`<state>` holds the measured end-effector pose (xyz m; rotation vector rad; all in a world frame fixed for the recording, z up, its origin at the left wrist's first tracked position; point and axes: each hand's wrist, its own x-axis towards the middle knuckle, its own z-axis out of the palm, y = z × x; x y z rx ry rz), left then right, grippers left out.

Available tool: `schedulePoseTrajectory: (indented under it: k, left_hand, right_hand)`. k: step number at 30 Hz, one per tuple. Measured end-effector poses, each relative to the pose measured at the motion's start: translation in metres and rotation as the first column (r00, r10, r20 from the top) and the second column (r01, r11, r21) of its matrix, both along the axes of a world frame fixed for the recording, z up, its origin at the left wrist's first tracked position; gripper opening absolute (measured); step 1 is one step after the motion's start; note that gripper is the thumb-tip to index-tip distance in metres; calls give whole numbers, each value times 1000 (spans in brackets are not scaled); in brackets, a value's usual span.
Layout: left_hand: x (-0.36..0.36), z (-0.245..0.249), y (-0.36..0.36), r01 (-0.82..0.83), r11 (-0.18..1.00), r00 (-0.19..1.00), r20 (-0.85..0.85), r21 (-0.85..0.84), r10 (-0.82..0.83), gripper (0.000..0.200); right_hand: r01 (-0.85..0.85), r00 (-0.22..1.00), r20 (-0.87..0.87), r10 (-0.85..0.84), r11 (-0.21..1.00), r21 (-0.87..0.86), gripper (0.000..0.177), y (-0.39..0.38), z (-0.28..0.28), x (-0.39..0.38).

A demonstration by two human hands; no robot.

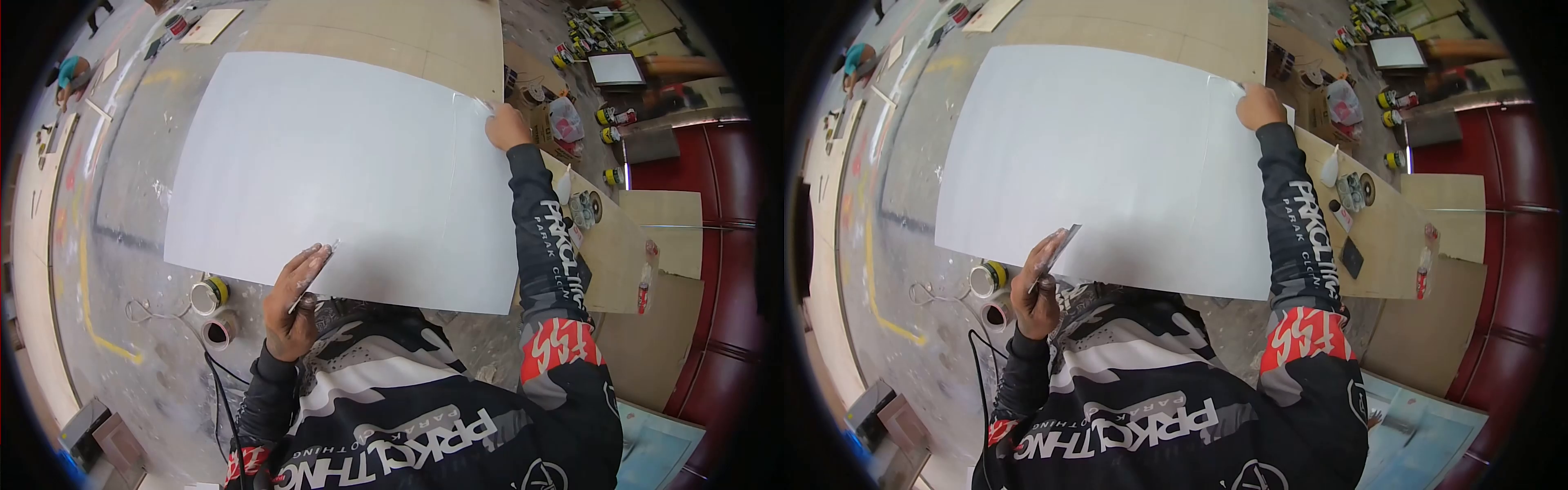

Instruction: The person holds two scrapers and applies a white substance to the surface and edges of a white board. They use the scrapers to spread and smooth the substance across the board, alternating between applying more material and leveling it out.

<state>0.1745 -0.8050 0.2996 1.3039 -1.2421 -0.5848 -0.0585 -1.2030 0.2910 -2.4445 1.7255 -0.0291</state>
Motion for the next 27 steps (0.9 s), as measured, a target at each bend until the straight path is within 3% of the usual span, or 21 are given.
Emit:
schedulePoseTrajectory:
  k: [12, 14, 19, 22, 25, 27]
  left_hand:
    - [-4, -10, 19, -45, 999, 993, -109, -5, 44, 34]
    - [2, -10, 25, -36, 999, 991, -126, 16, 38, 34]
    - [13, -8, 23, -6, 999, 979, -204, 49, 16, 38]
    - [14, -6, 31, 81, 993, 954, -295, 81, -53, 43]
    - [23, -16, 75, 75, 987, 939, -342, 141, -23, 44]
    - [26, -18, 80, 119, 988, 849, -526, 103, -47, 47]
  right_hand:
    - [-195, 981, 15, 195, 978, 71, 45, -22, 2, 21]
    - [-298, 954, 68, 291, 945, 133, 47, -16, 6, 20]
    - [-357, 934, 109, 341, 909, 216, 49, 2, 7, 3]
    - [-378, 925, 143, 353, 896, 232, 48, 35, 9, -19]
    - [-355, 932, 154, 327, 910, 213, 47, 116, 17, -22]
    - [-380, 921, 175, 347, 899, 218, 44, 150, 21, -25]
